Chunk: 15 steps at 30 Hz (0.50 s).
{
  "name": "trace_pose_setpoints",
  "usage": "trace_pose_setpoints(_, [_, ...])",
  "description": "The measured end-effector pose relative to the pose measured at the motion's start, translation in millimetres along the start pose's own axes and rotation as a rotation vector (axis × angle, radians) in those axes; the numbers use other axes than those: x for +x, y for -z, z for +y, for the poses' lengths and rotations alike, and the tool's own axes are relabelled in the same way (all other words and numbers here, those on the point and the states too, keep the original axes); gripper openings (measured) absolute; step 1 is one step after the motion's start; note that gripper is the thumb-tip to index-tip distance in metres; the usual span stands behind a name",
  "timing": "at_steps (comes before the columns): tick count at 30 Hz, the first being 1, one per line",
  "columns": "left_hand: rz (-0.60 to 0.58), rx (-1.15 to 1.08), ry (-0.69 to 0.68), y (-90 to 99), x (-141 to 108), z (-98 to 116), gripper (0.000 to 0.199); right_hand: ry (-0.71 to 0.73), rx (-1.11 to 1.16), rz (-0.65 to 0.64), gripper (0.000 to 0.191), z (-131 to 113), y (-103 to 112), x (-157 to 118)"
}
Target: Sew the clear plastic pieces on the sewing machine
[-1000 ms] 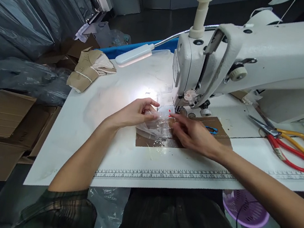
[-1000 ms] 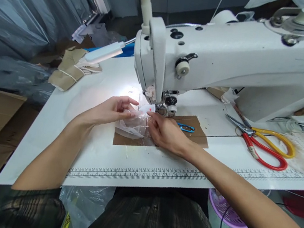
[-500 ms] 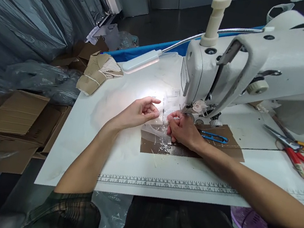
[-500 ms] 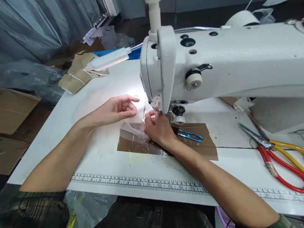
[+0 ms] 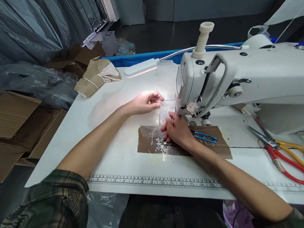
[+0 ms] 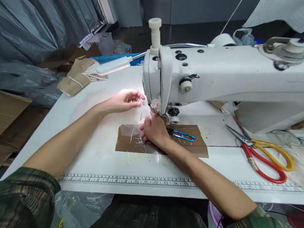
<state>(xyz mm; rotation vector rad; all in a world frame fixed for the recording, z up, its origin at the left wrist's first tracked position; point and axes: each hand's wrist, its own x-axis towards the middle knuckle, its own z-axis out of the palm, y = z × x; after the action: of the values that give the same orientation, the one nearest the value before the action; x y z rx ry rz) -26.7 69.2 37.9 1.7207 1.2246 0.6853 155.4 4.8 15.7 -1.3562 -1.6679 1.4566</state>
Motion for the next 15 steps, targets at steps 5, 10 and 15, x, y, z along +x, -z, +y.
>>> trace_pose_setpoints(5, [-0.181,-0.052,0.003,16.7,22.0,2.7,0.026,0.005,0.012,-0.175,0.062,2.5,25.8,-34.8])
trace_pose_setpoints(10, [-0.136,0.024,-0.059,25.6,28.6,1.0,0.022,-0.065,-0.062,-0.034,0.024,22.4,78.7,-54.9])
trace_pose_setpoints(15, [-0.09,0.22,-0.045,20.9,51.5,-4.0,0.015,-0.08,0.096,0.315,0.024,30.7,117.8,-26.6])
